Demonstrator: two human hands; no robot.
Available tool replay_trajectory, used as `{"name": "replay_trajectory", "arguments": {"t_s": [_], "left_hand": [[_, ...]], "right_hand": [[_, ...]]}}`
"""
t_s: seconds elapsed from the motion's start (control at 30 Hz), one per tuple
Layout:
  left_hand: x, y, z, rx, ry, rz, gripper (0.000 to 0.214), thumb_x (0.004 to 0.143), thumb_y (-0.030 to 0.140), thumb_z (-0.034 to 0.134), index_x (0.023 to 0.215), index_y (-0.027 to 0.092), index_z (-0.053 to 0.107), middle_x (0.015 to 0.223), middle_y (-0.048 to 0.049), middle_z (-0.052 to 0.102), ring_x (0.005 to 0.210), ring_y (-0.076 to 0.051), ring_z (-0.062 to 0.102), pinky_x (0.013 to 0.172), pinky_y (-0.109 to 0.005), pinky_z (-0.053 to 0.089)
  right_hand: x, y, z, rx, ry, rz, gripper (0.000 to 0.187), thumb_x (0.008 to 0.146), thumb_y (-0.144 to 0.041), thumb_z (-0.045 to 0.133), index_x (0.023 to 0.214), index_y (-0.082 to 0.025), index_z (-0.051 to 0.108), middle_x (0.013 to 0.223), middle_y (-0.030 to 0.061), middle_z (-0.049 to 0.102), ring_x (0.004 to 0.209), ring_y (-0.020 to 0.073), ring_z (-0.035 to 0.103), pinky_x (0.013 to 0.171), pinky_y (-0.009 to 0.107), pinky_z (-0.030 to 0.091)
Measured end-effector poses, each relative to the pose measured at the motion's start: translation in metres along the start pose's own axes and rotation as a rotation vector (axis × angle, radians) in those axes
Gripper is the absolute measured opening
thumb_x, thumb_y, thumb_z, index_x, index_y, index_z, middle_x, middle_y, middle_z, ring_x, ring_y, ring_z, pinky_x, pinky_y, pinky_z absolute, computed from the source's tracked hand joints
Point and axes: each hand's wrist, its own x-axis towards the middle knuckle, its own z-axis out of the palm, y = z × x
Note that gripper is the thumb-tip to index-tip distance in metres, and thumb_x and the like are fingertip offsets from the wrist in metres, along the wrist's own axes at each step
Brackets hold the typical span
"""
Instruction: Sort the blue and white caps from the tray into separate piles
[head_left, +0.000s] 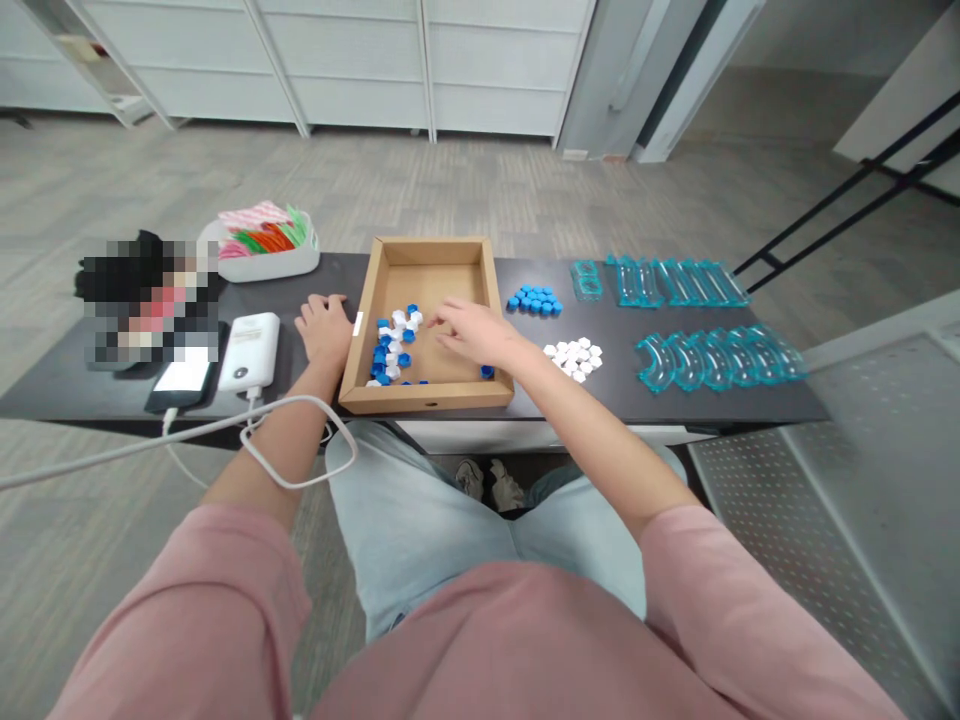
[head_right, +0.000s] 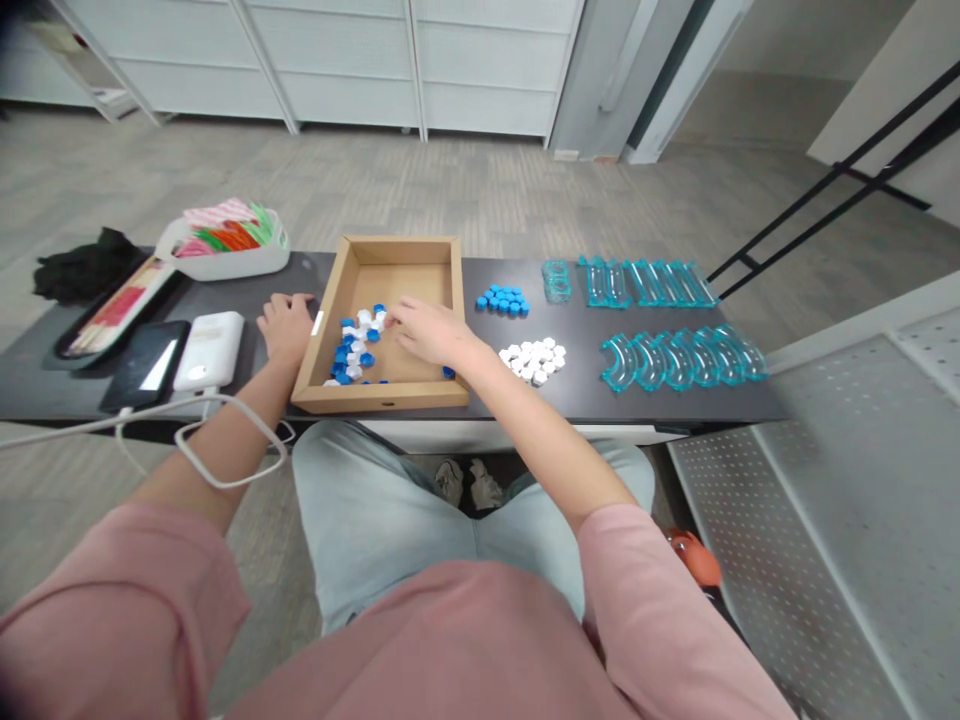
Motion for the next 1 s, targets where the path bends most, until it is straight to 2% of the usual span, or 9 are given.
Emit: {"name": "replay_trajectory", "arguments": {"t_s": [0.07,0.17,0.37,0.5,0.6,0.7,0.8,0.87,1.0], "left_hand": [[0.0,0.001,-0.001,-0.005,0.005,0.006,0.058,0.113,0.031,0.042,0.163,0.016,0.068,0.167,-0.0339,0.06,0.154,-0.049,0.057,0.125,-0.063,0.045],[-0.001,0.002,-0.002,-0.006,0.011,0.01,0.058,0.112,0.031,0.044,0.162,0.015,0.069,0.166,-0.0349,0.061,0.153,-0.05,0.059,0.124,-0.064,0.046],[0.0,0.004,-0.003,-0.009,-0.002,0.001,0.059,0.112,0.031,0.044,0.163,0.016,0.069,0.167,-0.0341,0.06,0.153,-0.05,0.058,0.124,-0.062,0.044],[0.001,0.002,0.0,-0.015,-0.004,0.005,0.059,0.112,0.032,0.045,0.164,0.016,0.069,0.167,-0.0343,0.06,0.154,-0.05,0.057,0.124,-0.062,0.044],[0.002,0.0,0.002,-0.019,0.008,0.009,0.059,0.112,0.033,0.046,0.163,0.016,0.07,0.166,-0.0342,0.06,0.154,-0.05,0.057,0.124,-0.062,0.044],[0.001,0.0,0.001,-0.027,0.029,0.014,0.057,0.111,0.034,0.05,0.161,0.018,0.071,0.165,-0.0336,0.06,0.152,-0.051,0.057,0.122,-0.062,0.045],[0.0,0.001,-0.001,-0.027,-0.003,0.015,0.059,0.113,0.033,0.044,0.164,0.014,0.068,0.168,-0.0344,0.057,0.154,-0.051,0.055,0.124,-0.063,0.043],[0.001,0.0,-0.002,-0.026,-0.034,0.004,0.063,0.115,0.03,0.034,0.166,0.01,0.066,0.171,-0.0347,0.054,0.156,-0.05,0.052,0.126,-0.063,0.041],[0.004,0.0,-0.001,-0.028,-0.044,-0.016,0.064,0.116,0.029,0.029,0.167,0.011,0.064,0.173,-0.0326,0.052,0.157,-0.048,0.05,0.128,-0.063,0.039]], "right_hand": [[0.03,-0.006,0.012,-0.13,-0.108,0.002,0.037,0.108,-0.014,0.065,0.141,-0.022,0.077,0.149,0.0128,0.073,0.119,0.0281,0.072,0.096,0.038,0.054],[0.05,-0.01,0.023,-0.236,-0.182,0.046,0.031,0.108,-0.016,0.069,0.137,-0.021,0.078,0.153,0.015,0.07,0.118,0.0302,0.072,0.093,0.039,0.054],[0.043,-0.003,0.023,-0.189,-0.169,0.097,0.013,0.105,-0.016,0.069,0.112,-0.021,0.079,0.132,0.0152,0.077,0.114,0.0316,0.071,0.089,0.038,0.052],[0.03,0.002,0.016,-0.003,-0.061,0.07,0.012,0.1,-0.015,0.069,0.107,-0.02,0.077,0.112,0.01,0.08,0.103,0.0278,0.07,0.089,0.036,0.051],[0.001,0.005,-0.003,0.235,0.083,0.031,0.021,0.102,-0.025,0.071,0.122,-0.022,0.077,0.111,0.0064,0.081,0.098,0.0252,0.071,0.088,0.036,0.053],[-0.047,0.012,-0.032,0.364,0.262,0.046,0.034,0.106,-0.04,0.074,0.137,-0.028,0.077,0.119,0.0061,0.082,0.103,0.0262,0.073,0.092,0.039,0.057],[-0.106,0.029,-0.056,0.358,0.457,0.207,0.029,0.105,-0.051,0.078,0.126,-0.031,0.081,0.119,0.0073,0.082,0.109,0.0293,0.074,0.097,0.044,0.059],[-0.145,0.044,-0.062,0.362,0.573,0.342,0.029,0.101,-0.056,0.082,0.116,-0.032,0.079,0.118,0.0075,0.082,0.109,0.0301,0.074,0.097,0.046,0.061],[-0.21,0.071,-0.05,0.431,0.709,0.524,0.04,0.091,-0.065,0.088,0.106,-0.033,0.069,0.12,0.0079,0.083,0.106,0.0304,0.075,0.096,0.048,0.065]]}}
